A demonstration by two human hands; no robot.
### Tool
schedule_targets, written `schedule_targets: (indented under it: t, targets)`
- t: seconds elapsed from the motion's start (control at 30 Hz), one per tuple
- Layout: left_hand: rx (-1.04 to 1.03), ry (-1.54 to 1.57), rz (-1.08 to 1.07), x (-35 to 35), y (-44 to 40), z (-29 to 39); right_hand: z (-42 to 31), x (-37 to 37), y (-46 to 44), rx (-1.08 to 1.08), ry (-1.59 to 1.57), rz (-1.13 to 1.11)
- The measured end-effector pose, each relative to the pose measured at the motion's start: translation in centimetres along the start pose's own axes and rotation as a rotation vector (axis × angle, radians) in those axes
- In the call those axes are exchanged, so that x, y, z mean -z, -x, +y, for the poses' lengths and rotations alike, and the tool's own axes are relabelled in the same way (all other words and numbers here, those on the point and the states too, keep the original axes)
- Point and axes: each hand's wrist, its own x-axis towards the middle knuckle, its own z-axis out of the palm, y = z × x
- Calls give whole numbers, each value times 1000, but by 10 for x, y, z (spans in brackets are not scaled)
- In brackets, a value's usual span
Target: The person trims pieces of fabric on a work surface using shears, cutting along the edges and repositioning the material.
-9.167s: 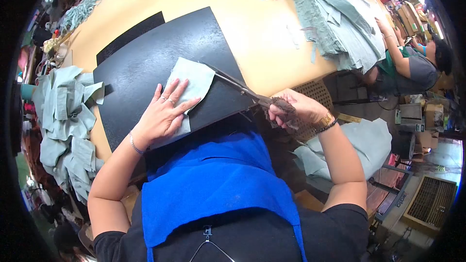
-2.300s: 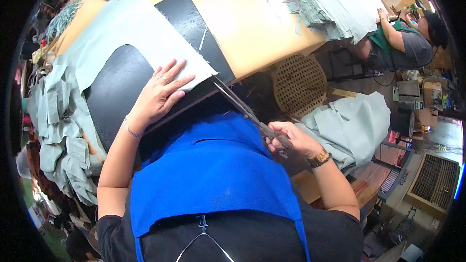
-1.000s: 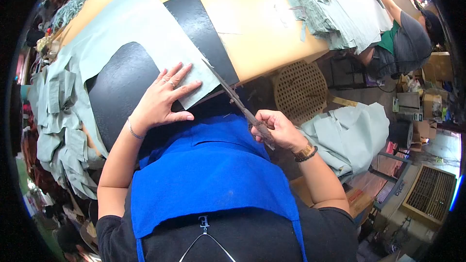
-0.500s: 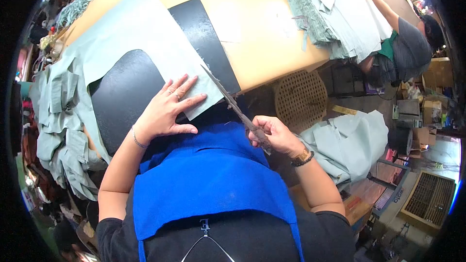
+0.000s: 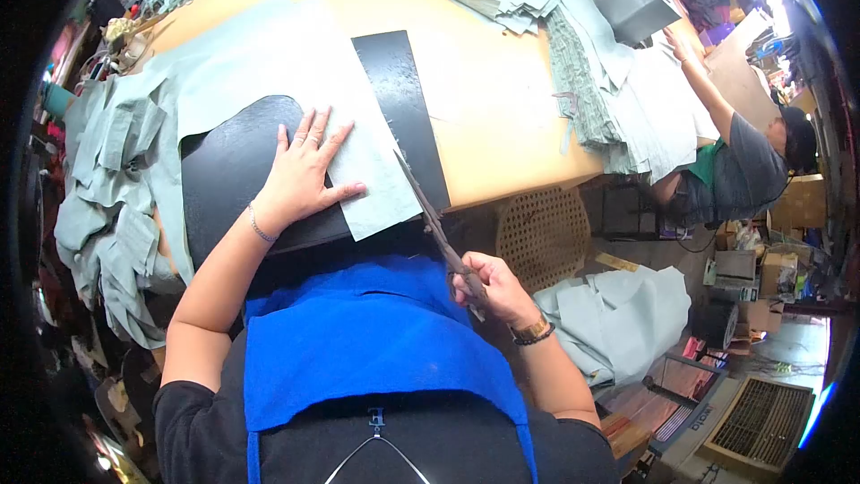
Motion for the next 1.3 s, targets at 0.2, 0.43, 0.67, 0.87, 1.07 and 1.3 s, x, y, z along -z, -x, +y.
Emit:
schedule_targets:
  t: [0.2,0.43,0.67,0.87,1.07,1.3]
  targets:
    - [-3,4,-30,1,5,4,-5,-2,-19,8,68,5]
    - [12,0,-28,2,7,7,1,1,-7,13,59,17]
    - [-17,-8,-41,1,13,14,1,-3,-30,57,26,-14]
    - [-21,8,-25,1,14,15,5,-4,-18,41,-21,15]
    - [-36,18,-22,1,18,18,7,-6,-27,57,-11,9]
    - [-36,17,-50,6,21,19,0,-7,-38,56,-22,-2]
